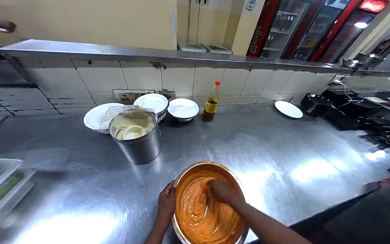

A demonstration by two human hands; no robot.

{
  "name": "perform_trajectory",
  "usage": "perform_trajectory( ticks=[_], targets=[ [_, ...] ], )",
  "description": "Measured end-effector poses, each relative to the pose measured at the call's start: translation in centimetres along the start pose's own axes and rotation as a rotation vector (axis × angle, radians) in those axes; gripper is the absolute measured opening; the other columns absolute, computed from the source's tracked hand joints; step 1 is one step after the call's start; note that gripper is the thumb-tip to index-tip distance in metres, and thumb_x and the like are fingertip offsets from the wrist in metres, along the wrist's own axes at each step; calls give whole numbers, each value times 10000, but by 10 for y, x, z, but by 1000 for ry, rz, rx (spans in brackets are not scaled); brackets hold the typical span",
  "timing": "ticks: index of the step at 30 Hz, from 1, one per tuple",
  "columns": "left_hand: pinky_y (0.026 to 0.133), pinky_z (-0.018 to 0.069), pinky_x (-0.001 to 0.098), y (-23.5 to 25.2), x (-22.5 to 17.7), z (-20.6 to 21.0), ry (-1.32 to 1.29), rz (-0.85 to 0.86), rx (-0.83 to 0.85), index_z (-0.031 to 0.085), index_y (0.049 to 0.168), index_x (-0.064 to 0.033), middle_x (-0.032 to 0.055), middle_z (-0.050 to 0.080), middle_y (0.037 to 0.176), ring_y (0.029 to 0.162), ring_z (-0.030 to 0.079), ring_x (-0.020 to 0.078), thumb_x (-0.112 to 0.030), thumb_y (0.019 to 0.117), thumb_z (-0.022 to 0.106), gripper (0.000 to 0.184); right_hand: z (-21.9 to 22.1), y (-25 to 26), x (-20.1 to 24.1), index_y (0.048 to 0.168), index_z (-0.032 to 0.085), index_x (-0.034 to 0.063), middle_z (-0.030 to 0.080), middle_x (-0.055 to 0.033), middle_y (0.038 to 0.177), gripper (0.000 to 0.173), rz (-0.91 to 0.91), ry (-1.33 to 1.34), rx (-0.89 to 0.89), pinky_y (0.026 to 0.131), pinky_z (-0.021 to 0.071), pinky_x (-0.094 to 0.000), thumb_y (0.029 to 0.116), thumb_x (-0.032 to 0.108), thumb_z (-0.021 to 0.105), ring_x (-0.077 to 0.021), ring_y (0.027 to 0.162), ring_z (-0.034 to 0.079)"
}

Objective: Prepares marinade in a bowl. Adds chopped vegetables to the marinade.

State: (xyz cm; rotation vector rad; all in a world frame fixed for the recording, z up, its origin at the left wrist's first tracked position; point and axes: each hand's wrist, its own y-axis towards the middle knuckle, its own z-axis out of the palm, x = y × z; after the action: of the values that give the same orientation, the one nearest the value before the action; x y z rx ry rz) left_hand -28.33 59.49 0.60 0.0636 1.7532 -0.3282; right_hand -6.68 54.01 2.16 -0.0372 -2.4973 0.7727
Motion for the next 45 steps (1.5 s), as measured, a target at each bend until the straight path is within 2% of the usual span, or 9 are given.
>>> perform_trajectory(
  ticks=[4,7,12,19,26,30,35,40,45],
  targets=[
    [1038,487,406,2,4,0,52,20,-12,631,1294,67,224,676,1243,1155,656,249,-99,1090,426,333,56,-19,34,1404,546,-95,507,-320,1479,402,-307,118,170,1175,345,-601,1033,59,531,-459,1407,472],
    [1010,501,369,0,2,1,45,21,-6,635,1281,68,208,685,1217,1111,666,211,-98,1089,429,326,32,-25,13,1236,667,-95,669,-324,1196,280,-273,-147,299,1010,436,-666,985,8,594,-499,1172,618],
    [1028,490,407,4,1,5,69,25,4,631,1293,63,216,683,1226,1137,660,242,-104,1092,424,334,28,29,20,1182,684,-96,628,-285,1307,245,-422,-108,-52,1117,417,-572,958,-44,601,-446,1281,569],
    [1030,485,425,1,0,9,111,13,-69,650,1265,59,214,689,1211,1135,660,264,-108,1088,441,321,32,-62,14,1475,505,-15,375,-326,1555,504,195,-99,100,1043,455,-664,979,10,590,-543,1373,437],
    [1043,472,427,6,-2,12,145,10,-31,636,1305,50,215,685,1233,1157,653,260,-125,1093,435,340,22,25,32,1459,530,5,450,-266,1526,494,153,94,-236,1127,435,-528,973,50,602,-421,1376,499],
    [1029,484,425,4,1,12,109,29,-59,643,1278,66,225,686,1216,1136,659,265,-109,1086,446,326,49,-28,14,1364,611,-67,522,-305,1476,389,-256,-11,118,1183,325,-604,996,54,594,-481,1409,453],
    [1026,492,410,2,-1,13,91,35,-22,631,1295,65,218,689,1209,1129,664,249,-111,1091,425,339,-18,-16,-9,1354,576,-71,568,-304,1393,372,243,-43,-50,1088,430,-605,1018,85,546,-450,1317,545],
    [999,492,423,4,-1,16,102,11,-64,648,1259,67,220,692,1172,1088,664,260,-97,1087,441,315,42,-19,17,1387,575,-91,565,-315,1423,380,-245,78,138,1150,369,-605,1046,65,513,-459,1360,523],
    [941,519,349,-1,3,13,-44,-16,-37,627,1264,68,195,683,1156,1025,663,191,-111,1088,446,310,-19,-36,-6,1291,649,-45,634,-282,1311,318,130,42,-135,1083,440,-577,1014,59,535,-424,1269,589]
  ],
)
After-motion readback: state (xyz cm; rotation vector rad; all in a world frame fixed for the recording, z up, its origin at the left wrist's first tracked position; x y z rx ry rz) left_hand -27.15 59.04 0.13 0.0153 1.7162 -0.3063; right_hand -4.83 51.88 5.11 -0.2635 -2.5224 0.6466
